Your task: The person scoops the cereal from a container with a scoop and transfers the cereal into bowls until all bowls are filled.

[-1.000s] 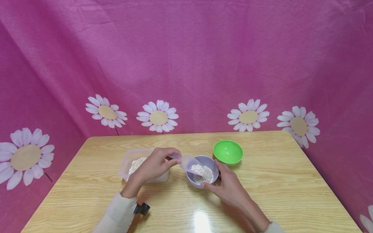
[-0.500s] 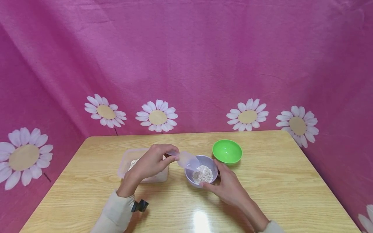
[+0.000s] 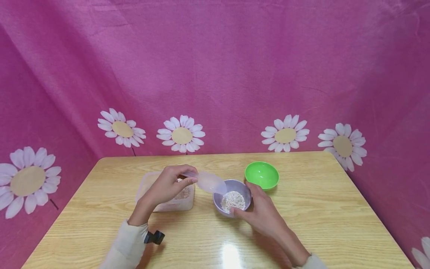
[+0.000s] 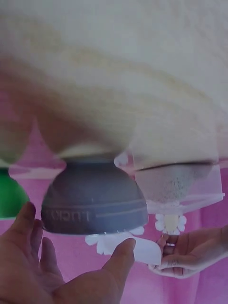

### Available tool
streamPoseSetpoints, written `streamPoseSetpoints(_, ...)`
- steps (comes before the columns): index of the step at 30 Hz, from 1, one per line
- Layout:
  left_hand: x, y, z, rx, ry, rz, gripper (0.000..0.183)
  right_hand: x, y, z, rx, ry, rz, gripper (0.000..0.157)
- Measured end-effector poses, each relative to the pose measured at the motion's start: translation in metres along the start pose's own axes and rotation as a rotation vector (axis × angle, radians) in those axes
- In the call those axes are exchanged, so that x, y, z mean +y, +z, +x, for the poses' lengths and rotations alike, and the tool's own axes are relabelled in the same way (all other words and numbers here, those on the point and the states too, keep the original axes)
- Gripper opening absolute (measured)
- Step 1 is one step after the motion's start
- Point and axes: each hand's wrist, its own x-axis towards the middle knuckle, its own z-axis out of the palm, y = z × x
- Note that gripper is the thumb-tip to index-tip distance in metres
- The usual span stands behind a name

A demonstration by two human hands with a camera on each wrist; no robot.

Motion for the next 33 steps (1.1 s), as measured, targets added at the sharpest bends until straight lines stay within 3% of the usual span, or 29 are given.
streamPoseSetpoints(4, -0.007, -0.009, -0.006, 0.054, -0.020, -0.004, 0.011, -0.007, -0.001, 0.004, 0.040, -0.040, -0.021, 0.090)
streamPoseSetpoints(15, -0.019, -0.032, -0.026, 0.191, -0.081, -0.022, 0.016, -0.026, 0.000, 0.011, 0.069, -0.038, -0.039, 0.090)
streamPoseSetpoints(26, -0.033, -0.049, -0.047, 0.231, -0.177, 0.023, 0.020, -0.044, 0.016, 0.019, 0.040, -0.056, 0.025, 0.086)
streamPoseSetpoints(33, -0.043, -0.062, -0.062, 0.241, -0.200, 0.059, 0.017, -0.057, 0.032, 0.026, -0.035, -0.028, 0.040, 0.091)
